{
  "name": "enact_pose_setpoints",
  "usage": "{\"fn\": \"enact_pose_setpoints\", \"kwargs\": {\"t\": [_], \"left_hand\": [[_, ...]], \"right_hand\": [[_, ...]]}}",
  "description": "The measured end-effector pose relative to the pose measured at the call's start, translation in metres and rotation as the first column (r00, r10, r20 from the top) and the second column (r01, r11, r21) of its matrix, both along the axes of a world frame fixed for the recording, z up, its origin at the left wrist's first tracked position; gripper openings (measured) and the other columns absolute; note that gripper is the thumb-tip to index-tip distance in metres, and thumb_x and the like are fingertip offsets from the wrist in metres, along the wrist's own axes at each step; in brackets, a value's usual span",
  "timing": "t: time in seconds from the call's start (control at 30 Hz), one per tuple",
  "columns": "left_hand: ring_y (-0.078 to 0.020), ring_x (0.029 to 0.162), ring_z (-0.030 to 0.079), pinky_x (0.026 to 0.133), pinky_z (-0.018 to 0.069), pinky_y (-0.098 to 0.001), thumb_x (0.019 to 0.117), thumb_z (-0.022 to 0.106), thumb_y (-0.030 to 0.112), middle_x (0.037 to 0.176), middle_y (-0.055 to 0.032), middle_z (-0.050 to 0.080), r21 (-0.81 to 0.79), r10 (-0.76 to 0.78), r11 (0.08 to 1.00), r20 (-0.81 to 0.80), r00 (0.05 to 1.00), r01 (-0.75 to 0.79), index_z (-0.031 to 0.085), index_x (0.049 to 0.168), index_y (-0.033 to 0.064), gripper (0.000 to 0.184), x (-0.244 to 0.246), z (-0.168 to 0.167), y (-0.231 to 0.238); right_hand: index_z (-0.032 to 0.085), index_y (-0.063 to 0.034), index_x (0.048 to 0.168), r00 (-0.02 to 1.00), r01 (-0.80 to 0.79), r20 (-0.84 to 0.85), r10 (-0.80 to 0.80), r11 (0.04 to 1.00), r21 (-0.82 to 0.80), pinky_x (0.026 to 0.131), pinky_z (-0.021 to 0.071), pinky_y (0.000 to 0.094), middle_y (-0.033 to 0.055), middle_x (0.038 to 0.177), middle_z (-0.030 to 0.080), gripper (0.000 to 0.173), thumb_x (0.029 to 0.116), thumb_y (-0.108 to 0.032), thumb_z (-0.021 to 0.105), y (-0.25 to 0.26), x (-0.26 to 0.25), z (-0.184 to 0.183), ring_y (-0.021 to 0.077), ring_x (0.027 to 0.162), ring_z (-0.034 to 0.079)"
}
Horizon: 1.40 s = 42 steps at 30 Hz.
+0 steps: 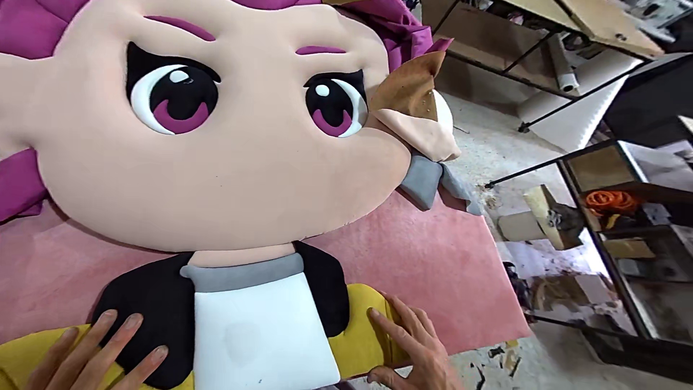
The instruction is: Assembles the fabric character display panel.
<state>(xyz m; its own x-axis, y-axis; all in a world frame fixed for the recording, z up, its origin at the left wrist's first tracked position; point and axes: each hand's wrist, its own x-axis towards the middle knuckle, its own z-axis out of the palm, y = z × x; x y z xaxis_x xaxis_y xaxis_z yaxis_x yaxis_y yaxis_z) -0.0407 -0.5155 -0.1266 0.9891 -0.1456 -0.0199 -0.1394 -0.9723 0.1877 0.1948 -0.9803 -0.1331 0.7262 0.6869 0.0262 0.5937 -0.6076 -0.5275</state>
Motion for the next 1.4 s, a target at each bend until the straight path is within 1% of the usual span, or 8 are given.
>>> {"fn": "enact_pose_setpoints", "kwargs": {"t": [0.3,0.43,0.6,0.77,0.93,1.13,1.27,1.4], "left_hand": [[-0.0317,0.158,0.011,0.123,0.0133,-0.0617,0.0789,0.060,0.081,0.172,-0.0051,0.015,0.052,-0.023,0.998,0.129,0.991,0.016,0.031,0.157,0.0419,0.092,-0.009,-0.013,0.028],[-0.0379,0.154,0.024,0.120,0.0222,-0.0651,0.0791,0.049,0.085,0.166,-0.0098,0.029,0.089,-0.017,0.996,0.235,0.972,-0.004,0.034,0.155,0.0421,0.088,-0.014,-0.026,0.032],[-0.0464,0.149,0.032,0.114,0.0276,-0.0723,0.0818,0.045,0.087,0.160,-0.0233,0.038,0.113,0.037,0.992,0.181,0.983,-0.058,0.051,0.149,0.0262,0.091,-0.016,-0.017,0.015],[-0.0427,0.153,0.025,0.117,0.0229,-0.0719,0.0837,0.043,0.084,0.166,-0.0204,0.029,0.110,0.061,0.991,0.146,0.987,-0.077,0.047,0.154,0.0258,0.092,-0.017,-0.015,0.013],[-0.0423,0.153,0.026,0.116,0.0248,-0.0713,0.0838,0.040,0.081,0.166,-0.0187,0.029,0.064,0.060,0.995,0.221,0.973,-0.076,0.039,0.159,0.0189,0.098,-0.011,-0.015,-0.003],[-0.0503,0.147,0.034,0.112,0.0252,-0.0754,0.0848,0.034,0.085,0.160,-0.0217,0.039,0.067,0.057,0.994,0.335,0.941,-0.084,0.046,0.155,0.0209,0.096,-0.010,-0.034,-0.004],[-0.0493,0.146,0.036,0.112,0.0270,-0.0736,0.0814,0.037,0.086,0.161,-0.0203,0.039,0.096,0.066,0.990,0.367,0.928,-0.108,0.044,0.156,0.0202,0.100,-0.006,-0.044,-0.009],[-0.0480,0.146,0.037,0.112,0.0287,-0.0731,0.0837,0.031,0.088,0.159,-0.0207,0.042,0.129,0.059,0.985,0.390,0.919,-0.118,0.046,0.155,0.0210,0.099,-0.006,-0.041,-0.009]], "right_hand": [[0.059,-0.0382,0.142,0.997,-0.051,0.070,0.045,0.995,0.083,0.094,0.0508,0.0505,0.0170,0.143,0.058,0.077,0.0781,-0.081,0.065,0.012,0.001,-0.018,0.0324,0.121,0.060],[0.059,-0.0376,0.140,0.990,-0.056,0.135,0.038,0.989,0.139,0.088,0.0525,0.0470,0.0113,0.142,0.061,0.080,0.0767,-0.086,0.060,0.014,0.002,-0.028,0.0282,0.116,0.063],[0.061,-0.0199,0.141,0.992,-0.062,0.118,0.043,0.985,0.162,0.089,0.0543,0.0498,0.0133,0.138,0.063,0.092,0.0743,-0.083,0.065,0.001,0.005,-0.032,0.0301,0.115,0.063],[0.057,-0.0227,0.145,0.986,-0.120,-0.104,0.132,0.986,0.115,0.102,0.0522,0.0435,-0.0052,0.136,0.063,0.078,0.0813,-0.065,0.071,-0.027,0.030,-0.010,0.0146,0.123,0.059],[0.057,-0.0153,0.145,0.997,0.083,-0.005,-0.083,0.996,0.013,0.111,0.0409,0.0599,0.0033,0.143,0.060,0.078,0.0790,-0.051,0.079,-0.049,-0.004,-0.006,0.0283,0.136,0.051],[0.054,-0.0119,0.148,0.938,0.342,0.033,-0.345,0.937,0.075,0.116,0.0384,0.0559,0.0078,0.146,0.058,0.073,0.0863,-0.046,0.072,-0.027,-0.053,-0.015,0.0283,0.141,0.047],[0.034,-0.0098,0.160,0.921,0.351,0.213,-0.326,0.932,-0.090,0.124,0.0124,0.0650,0.0079,0.164,0.037,0.094,0.0899,-0.068,0.058,-0.024,-0.055,-0.042,0.0302,0.156,0.023],[0.054,-0.0180,0.150,0.953,0.252,0.156,-0.258,0.966,0.059,0.124,0.0194,0.0626,0.0038,0.159,0.046,0.075,0.0954,-0.069,0.047,-0.038,-0.038,-0.045,0.0265,0.153,0.031]]}}
